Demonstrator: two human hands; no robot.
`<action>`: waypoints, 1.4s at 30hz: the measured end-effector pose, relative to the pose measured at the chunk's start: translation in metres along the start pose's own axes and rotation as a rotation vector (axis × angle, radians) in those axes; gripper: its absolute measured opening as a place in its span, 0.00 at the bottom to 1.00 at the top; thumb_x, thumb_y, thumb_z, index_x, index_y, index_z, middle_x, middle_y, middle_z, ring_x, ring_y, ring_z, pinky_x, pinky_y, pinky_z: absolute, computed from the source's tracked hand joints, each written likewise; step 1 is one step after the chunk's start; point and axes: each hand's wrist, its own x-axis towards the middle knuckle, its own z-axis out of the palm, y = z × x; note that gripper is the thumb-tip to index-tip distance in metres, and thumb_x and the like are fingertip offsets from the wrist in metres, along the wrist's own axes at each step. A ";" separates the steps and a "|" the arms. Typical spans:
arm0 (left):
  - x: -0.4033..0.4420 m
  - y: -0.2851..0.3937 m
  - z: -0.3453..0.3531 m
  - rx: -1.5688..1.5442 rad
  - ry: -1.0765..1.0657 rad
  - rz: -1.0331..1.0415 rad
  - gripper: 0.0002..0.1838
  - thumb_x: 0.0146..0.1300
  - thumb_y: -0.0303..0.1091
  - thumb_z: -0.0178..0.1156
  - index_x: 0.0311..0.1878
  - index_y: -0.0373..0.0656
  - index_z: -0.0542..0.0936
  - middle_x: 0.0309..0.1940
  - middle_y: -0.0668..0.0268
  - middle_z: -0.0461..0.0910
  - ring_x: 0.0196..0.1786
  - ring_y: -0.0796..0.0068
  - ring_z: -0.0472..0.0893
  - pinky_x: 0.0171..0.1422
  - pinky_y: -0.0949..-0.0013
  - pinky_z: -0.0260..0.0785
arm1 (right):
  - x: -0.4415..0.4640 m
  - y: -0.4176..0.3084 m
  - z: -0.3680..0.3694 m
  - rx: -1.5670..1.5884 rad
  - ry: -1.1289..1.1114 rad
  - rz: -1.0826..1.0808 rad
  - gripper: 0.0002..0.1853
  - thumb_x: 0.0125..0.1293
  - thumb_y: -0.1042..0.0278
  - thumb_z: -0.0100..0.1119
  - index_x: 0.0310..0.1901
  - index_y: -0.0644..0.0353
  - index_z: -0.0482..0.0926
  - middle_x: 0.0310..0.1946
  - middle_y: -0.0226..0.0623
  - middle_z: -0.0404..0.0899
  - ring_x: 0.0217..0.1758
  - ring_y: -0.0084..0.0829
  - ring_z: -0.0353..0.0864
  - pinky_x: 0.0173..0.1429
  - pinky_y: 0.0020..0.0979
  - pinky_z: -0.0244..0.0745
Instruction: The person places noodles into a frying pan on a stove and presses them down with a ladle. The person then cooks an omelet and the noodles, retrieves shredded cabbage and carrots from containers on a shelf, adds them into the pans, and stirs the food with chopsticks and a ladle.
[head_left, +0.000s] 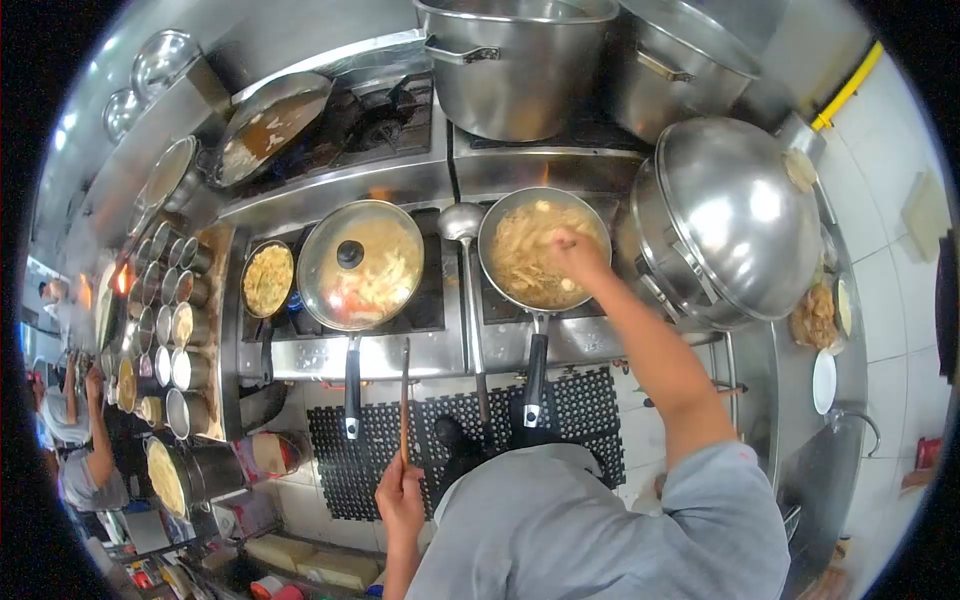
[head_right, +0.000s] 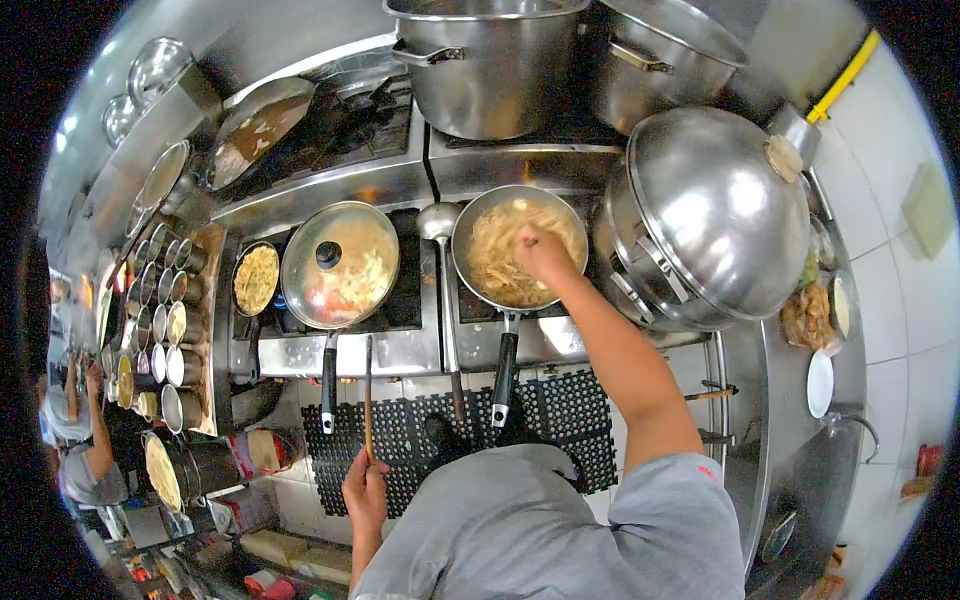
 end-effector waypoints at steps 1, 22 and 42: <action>0.009 -0.001 -0.002 0.181 -0.002 0.187 0.19 0.63 0.25 0.46 0.57 0.33 0.71 0.29 0.70 0.76 0.21 0.88 0.66 0.23 0.82 0.58 | -0.004 -0.009 -0.009 -0.006 0.006 0.006 0.10 0.58 0.61 0.51 0.33 0.59 0.74 0.30 0.53 0.78 0.33 0.54 0.76 0.36 0.41 0.73; 0.104 0.045 -0.033 0.132 -0.319 0.117 0.18 0.59 0.22 0.48 0.54 0.35 0.74 0.30 0.63 0.77 0.35 0.75 0.76 0.42 0.74 0.68 | -0.019 -0.040 -0.013 -0.085 -0.116 0.324 0.11 0.61 0.59 0.52 0.34 0.60 0.75 0.32 0.49 0.79 0.39 0.44 0.80 0.43 0.39 0.72; 0.101 0.028 -0.055 0.104 -0.208 0.024 0.16 0.60 0.23 0.49 0.52 0.33 0.75 0.29 0.64 0.76 0.32 0.76 0.75 0.39 0.74 0.67 | 0.003 -0.040 -0.025 -0.234 0.029 0.311 0.11 0.58 0.61 0.54 0.35 0.60 0.73 0.30 0.52 0.77 0.33 0.53 0.76 0.38 0.43 0.72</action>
